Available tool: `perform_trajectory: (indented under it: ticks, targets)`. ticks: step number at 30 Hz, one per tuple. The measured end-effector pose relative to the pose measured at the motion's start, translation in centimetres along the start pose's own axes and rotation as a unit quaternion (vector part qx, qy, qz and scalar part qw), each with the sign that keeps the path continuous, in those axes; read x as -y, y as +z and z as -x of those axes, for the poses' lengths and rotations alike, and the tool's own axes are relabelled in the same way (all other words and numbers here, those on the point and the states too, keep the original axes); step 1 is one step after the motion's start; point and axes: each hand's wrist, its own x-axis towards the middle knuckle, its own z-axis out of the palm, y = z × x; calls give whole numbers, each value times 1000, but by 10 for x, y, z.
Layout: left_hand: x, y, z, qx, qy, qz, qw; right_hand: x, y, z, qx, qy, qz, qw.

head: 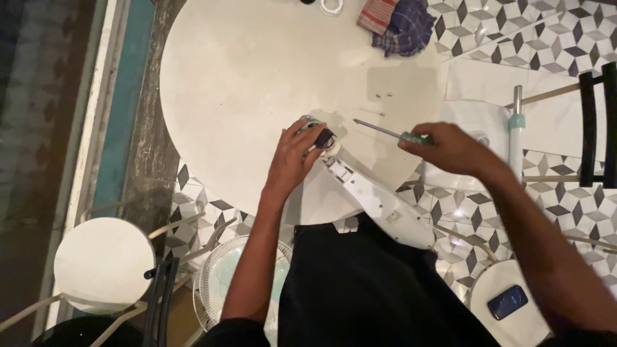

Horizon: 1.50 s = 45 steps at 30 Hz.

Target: The person assembles a white pedestal fan on a round table. They use a screwdriver to attach the motor housing to the fan base, then fit the fan head cover over the motor and secure it by hand.

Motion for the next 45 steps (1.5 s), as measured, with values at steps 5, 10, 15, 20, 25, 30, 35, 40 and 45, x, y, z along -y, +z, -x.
perform_trajectory:
  ticks: [5,10,15,20,25,30,35,40,45]
  targets:
    - [-2,-8,2,9,8,4,1000,-88,49,-45,-19,56,-44,997]
    - [-8,-6,4,-10,8,-4,1000,-156,72,-101,-145,55,-92,984]
    - [-14,4,8,-62,-9,-11,998,-206,91,-159,-155,101,-90,979]
    - [-23,7,12,-89,-39,-3,995,-226,87,-205,-197,84,30,976]
    - [-23,8,11,-100,-73,13,992,-213,78,-239,-234,58,117,963]
    - [-22,12,12,-105,-72,14,992,-198,69,-259,-243,3,136,961]
    - [-20,17,15,-124,-71,13,990,-175,95,-248,-380,-139,118,907]
    - [-26,20,14,-117,-53,12,992,-135,167,-189,80,-139,-381,911]
    - [-23,19,15,-82,-34,23,996,-99,201,-128,300,-125,-376,868]
